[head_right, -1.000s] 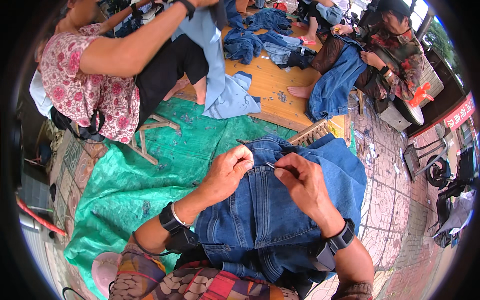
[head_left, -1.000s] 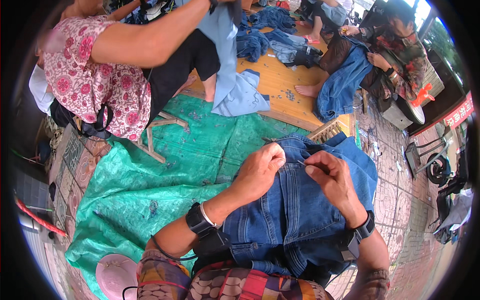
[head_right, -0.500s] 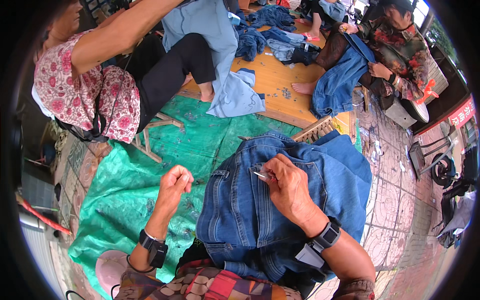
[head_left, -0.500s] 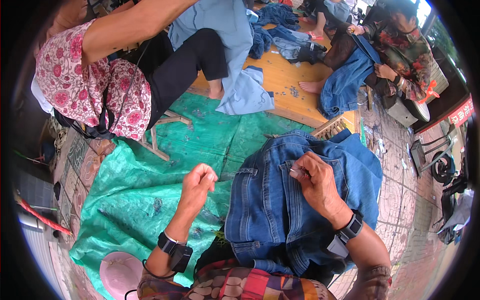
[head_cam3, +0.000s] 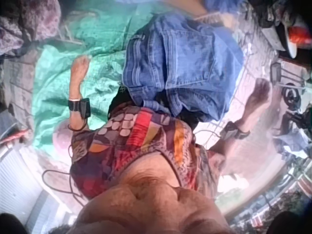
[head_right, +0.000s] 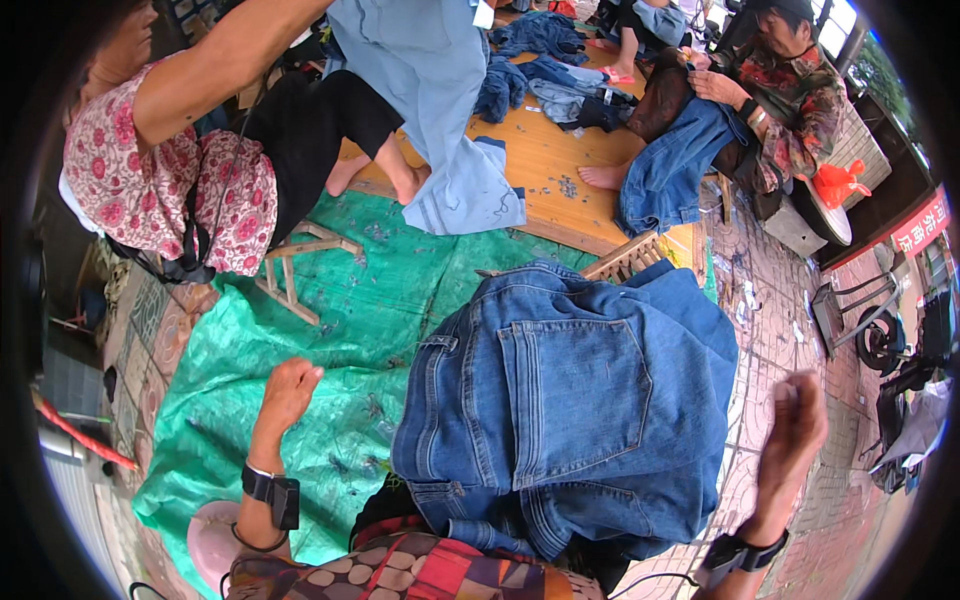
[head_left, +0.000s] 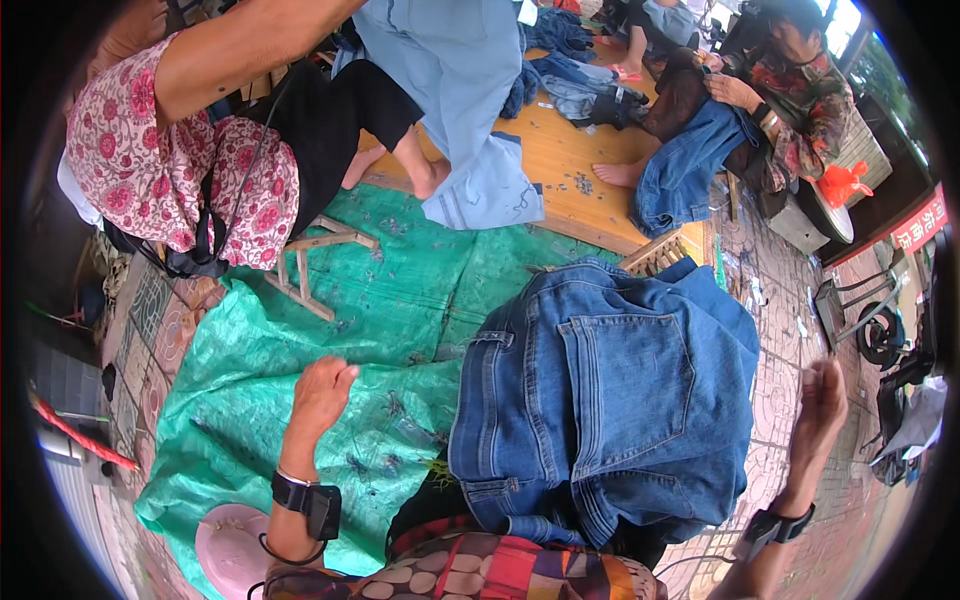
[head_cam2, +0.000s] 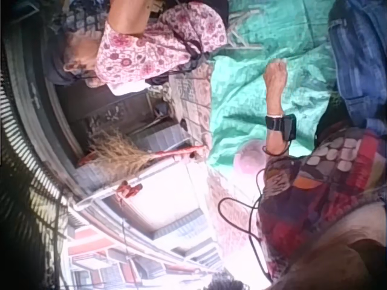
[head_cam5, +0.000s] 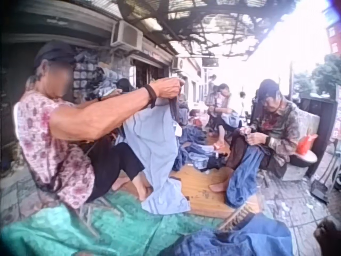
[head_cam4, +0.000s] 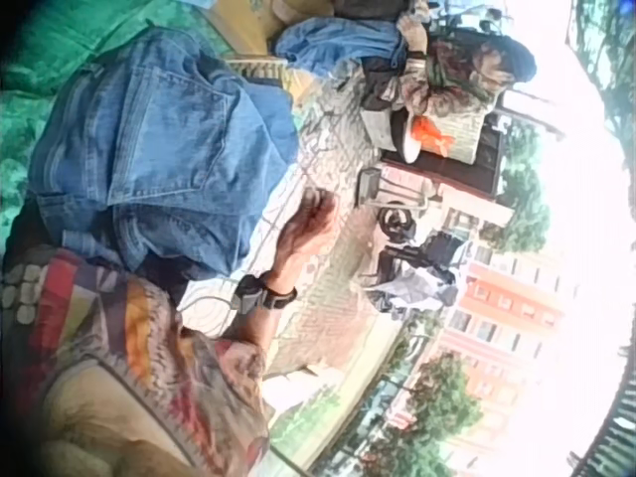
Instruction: Manually cutting and trimming threads from denim jeans using small thread snips.
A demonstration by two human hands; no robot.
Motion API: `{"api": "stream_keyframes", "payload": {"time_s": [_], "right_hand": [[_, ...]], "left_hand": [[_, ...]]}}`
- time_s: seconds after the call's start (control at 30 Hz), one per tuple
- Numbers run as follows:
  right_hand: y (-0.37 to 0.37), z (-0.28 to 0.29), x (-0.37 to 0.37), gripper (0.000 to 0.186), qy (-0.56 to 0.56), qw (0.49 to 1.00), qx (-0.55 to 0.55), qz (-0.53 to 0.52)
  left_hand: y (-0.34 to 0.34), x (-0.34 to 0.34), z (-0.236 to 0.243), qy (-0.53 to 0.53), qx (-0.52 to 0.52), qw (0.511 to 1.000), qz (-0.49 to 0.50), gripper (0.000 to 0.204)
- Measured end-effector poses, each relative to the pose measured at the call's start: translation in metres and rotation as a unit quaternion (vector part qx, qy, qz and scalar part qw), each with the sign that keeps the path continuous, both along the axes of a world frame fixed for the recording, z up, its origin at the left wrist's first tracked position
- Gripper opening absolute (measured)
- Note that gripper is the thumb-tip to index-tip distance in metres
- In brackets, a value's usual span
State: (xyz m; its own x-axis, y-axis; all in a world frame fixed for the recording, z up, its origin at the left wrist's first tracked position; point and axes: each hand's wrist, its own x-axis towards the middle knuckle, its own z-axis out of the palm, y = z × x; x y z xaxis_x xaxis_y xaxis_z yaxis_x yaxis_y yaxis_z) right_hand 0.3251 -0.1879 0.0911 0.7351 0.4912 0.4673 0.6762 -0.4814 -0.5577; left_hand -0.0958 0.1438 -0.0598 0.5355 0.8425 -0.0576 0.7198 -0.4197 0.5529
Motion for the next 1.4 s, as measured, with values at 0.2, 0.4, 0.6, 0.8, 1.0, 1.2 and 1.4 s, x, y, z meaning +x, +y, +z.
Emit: {"api": "stream_keyframes", "payload": {"time_s": [0.2, 0.4, 0.6, 0.8, 1.0, 1.2, 1.4], "right_hand": [[-0.061, -0.028, 0.038, 0.014, -0.082, 0.988, -0.109, -0.079], [0.024, -0.022, -0.021, 0.013, 0.056, 0.991, -0.020, 0.121], [0.115, -0.030, -0.051, 0.042, 0.043, 0.942, -0.111, 0.315], [0.111, -0.080, -0.009, 0.024, -0.013, 0.912, -0.253, 0.323], [0.109, -0.054, -0.015, 0.016, 0.014, 0.968, -0.132, 0.215], [0.147, -0.018, -0.100, 0.024, 0.068, 0.927, -0.054, 0.364], [0.178, -0.043, -0.135, 0.023, 0.079, 0.890, -0.053, 0.447]], "left_hand": [[-0.027, -0.002, -0.049, -0.060, 0.217, 0.974, -0.001, 0.016], [-0.071, 0.075, 0.019, -0.335, -0.431, 0.838, 0.009, 0.028], [-0.088, 0.107, 0.022, -0.404, -0.476, 0.780, -0.048, 0.019], [-0.112, 0.105, 0.043, -0.397, -0.497, 0.769, -0.052, 0.023], [-0.079, 0.116, 0.047, -0.464, -0.600, 0.649, -0.053, 0.030], [-0.075, 0.129, 0.036, -0.498, -0.600, 0.625, -0.035, 0.023], [-0.091, 0.133, 0.041, -0.516, -0.534, 0.670, -0.008, 0.022]]}}
